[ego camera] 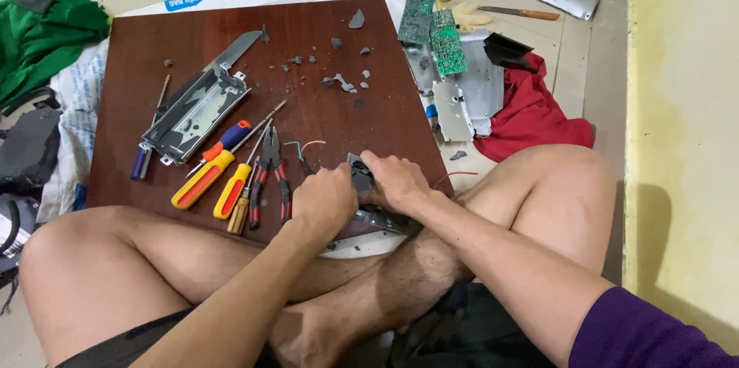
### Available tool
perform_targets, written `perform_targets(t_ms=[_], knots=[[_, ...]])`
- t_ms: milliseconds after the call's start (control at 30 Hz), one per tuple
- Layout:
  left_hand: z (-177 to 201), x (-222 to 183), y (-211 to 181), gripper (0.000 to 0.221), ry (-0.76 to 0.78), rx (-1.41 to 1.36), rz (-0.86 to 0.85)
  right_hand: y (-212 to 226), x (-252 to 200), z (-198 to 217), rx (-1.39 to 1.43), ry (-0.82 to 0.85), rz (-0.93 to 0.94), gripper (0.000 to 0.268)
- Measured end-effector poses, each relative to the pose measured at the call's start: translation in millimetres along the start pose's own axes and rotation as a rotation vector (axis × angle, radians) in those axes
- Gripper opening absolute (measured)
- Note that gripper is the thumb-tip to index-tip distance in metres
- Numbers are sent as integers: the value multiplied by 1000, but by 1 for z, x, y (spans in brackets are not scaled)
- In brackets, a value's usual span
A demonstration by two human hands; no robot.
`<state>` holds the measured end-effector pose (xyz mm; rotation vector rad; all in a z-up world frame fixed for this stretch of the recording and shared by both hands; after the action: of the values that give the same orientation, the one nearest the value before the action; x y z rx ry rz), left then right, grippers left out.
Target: The person sits on the floor and uses a screwdriver to remove screws from a small metal electronic casing. They then use pliers to pull out internal components and wires, placing the removed parts on the wooden board.
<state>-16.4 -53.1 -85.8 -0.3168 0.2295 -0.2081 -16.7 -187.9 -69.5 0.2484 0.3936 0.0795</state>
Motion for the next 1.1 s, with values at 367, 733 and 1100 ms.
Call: perform_targets(t_ms=[367,733,1100], knots=[[36,-43,3,30,56,-47,64,13,-15,14,-13,-31,22,60],[5,-38,3,47,93,-596,309,3,-10,6,-22,-41,-25,64],[61,-70,6,39,-59,-643,349,27,-31,27,-13,-10,-25,57]])
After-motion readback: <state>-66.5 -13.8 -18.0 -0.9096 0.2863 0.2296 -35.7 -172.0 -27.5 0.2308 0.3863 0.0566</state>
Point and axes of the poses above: each hand's wrist, its own x-axis towards the middle knuckle, its own z-axis out of the back of the hand, y = z × x, the point moved 8 cm from there along x, towards the middle knuckle, and after that the axes turned 3 degrees about -y, right-handed, at the moved point
